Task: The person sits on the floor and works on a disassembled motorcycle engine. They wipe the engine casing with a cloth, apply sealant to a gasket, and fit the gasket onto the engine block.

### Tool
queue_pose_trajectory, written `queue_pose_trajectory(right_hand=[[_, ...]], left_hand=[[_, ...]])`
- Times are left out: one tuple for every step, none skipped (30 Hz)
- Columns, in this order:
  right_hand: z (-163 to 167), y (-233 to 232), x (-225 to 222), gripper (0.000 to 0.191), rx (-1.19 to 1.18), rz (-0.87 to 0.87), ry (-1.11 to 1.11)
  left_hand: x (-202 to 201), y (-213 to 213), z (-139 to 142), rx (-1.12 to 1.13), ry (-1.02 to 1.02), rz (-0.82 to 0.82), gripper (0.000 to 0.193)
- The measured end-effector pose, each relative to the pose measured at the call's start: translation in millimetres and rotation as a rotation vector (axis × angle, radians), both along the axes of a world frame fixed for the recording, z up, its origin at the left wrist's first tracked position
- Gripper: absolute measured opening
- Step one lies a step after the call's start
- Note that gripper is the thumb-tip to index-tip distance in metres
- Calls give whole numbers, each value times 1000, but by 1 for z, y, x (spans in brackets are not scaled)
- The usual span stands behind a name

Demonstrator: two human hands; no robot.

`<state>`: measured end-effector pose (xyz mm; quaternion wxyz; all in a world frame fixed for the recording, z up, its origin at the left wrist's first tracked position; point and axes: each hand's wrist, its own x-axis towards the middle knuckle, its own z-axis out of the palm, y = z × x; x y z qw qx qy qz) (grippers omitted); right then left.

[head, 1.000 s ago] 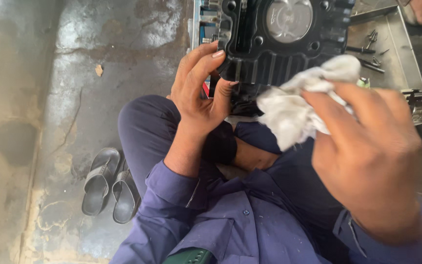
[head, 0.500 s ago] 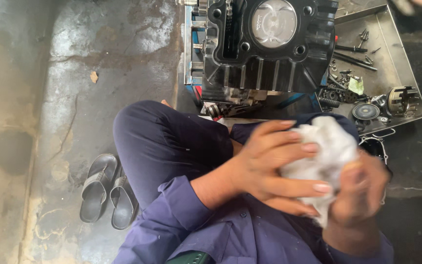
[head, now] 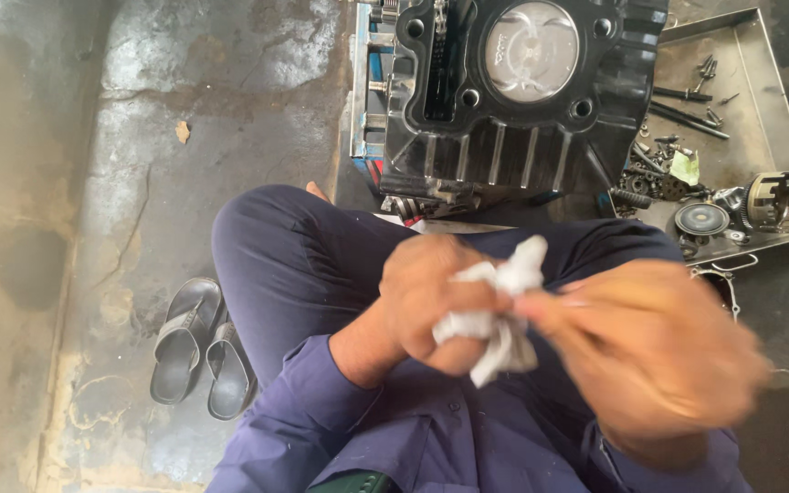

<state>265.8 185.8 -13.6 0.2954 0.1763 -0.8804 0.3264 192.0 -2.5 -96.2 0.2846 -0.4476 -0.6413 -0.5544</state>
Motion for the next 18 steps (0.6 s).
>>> queue_pose_trajectory(right_hand=[[6,0,-7,32,33,-65,56],[10,1,-15,39,65,-130,113],[13,0,-22,44,180,-156,92],[16,1,-31,49,296,-181,67],[17,-2,-36,47,350,-183,43],[18,-3,-41,46,404,-185,20],[16,-7,-47,36,399,-166,-2],[15,-8,-50,32,408,-159,1],[14,-9,-52,29,417,-153,3],[15,-9,-50,30,440,-162,31],[14,-8,-48,31,462,-171,56],[14,-6,-46,29,456,-156,52],[14,-3,-43,28,449,-144,48],[13,0,-41,27,443,-130,47],[12,4,-41,25,361,-121,21],[11,7,-42,24,281,-113,-5],[10,10,-44,23,201,-105,-30],[9,11,-45,25,212,-99,-47]], left_hand=[[-4,1,1,19,2,50,29],[-9,4,2,38,5,100,27],[-11,6,1,55,5,150,25],[-12,8,1,70,-52,138,24],[-12,10,0,84,-108,125,23],[-12,11,-2,98,-160,111,23],[-13,12,-3,101,-165,108,23],[-13,12,-5,105,-170,107,24],[-13,12,-7,110,-175,108,24],[-14,12,-8,113,-199,109,24],[-15,11,-10,115,-225,110,24],[-15,10,-12,116,-253,109,23],[-15,10,-15,119,-250,120,23],[-17,11,-17,123,-244,131,22],[-17,12,-19,128,-238,143,21],[-17,12,-21,132,-249,150,22],[-17,13,-23,138,-259,156,22],[-16,14,-24,144,-272,163,23]])
